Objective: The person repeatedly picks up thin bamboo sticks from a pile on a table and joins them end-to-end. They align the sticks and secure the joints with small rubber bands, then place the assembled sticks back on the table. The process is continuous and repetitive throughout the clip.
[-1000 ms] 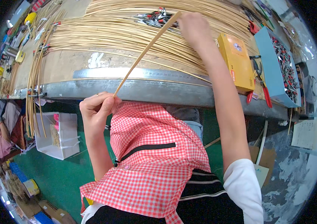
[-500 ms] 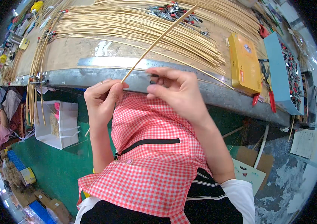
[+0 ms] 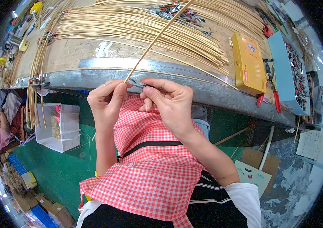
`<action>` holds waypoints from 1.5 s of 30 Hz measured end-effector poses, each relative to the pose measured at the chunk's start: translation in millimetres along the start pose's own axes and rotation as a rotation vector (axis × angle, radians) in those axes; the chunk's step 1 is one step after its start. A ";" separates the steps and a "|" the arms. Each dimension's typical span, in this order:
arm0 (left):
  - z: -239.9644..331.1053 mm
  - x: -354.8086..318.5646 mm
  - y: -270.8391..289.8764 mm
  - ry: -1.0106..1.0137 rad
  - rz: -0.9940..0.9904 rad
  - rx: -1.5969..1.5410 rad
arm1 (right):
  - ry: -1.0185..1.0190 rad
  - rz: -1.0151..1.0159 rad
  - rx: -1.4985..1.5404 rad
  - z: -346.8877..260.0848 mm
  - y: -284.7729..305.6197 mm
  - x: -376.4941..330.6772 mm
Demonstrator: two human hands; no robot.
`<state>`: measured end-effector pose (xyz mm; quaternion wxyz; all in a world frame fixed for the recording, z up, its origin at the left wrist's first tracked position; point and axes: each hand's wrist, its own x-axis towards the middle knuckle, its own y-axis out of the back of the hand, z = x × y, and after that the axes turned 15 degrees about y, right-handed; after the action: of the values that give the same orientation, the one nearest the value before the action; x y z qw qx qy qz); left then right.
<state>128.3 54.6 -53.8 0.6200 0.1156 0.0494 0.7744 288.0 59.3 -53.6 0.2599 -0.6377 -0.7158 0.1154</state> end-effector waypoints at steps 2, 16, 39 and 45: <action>0.3 -0.5 -0.1 0.003 -0.004 -0.015 | 0.000 0.022 -0.006 0.7 0.9 -0.8; -2.8 0.5 -2.0 -0.055 -0.052 0.027 | -0.007 -0.005 -0.036 -1.7 -0.7 -0.8; -23.2 4.2 148.1 0.094 0.300 0.163 | 0.531 0.548 -0.069 -108.2 105.6 48.5; -21.1 -1.2 170.9 0.103 0.308 0.349 | 0.520 0.180 0.327 -153.6 185.2 55.8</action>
<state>-38.7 16.2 -36.8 0.4620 0.1878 0.1959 0.8443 522.9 117.6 -4.2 0.5220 -0.6564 -0.5380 0.0844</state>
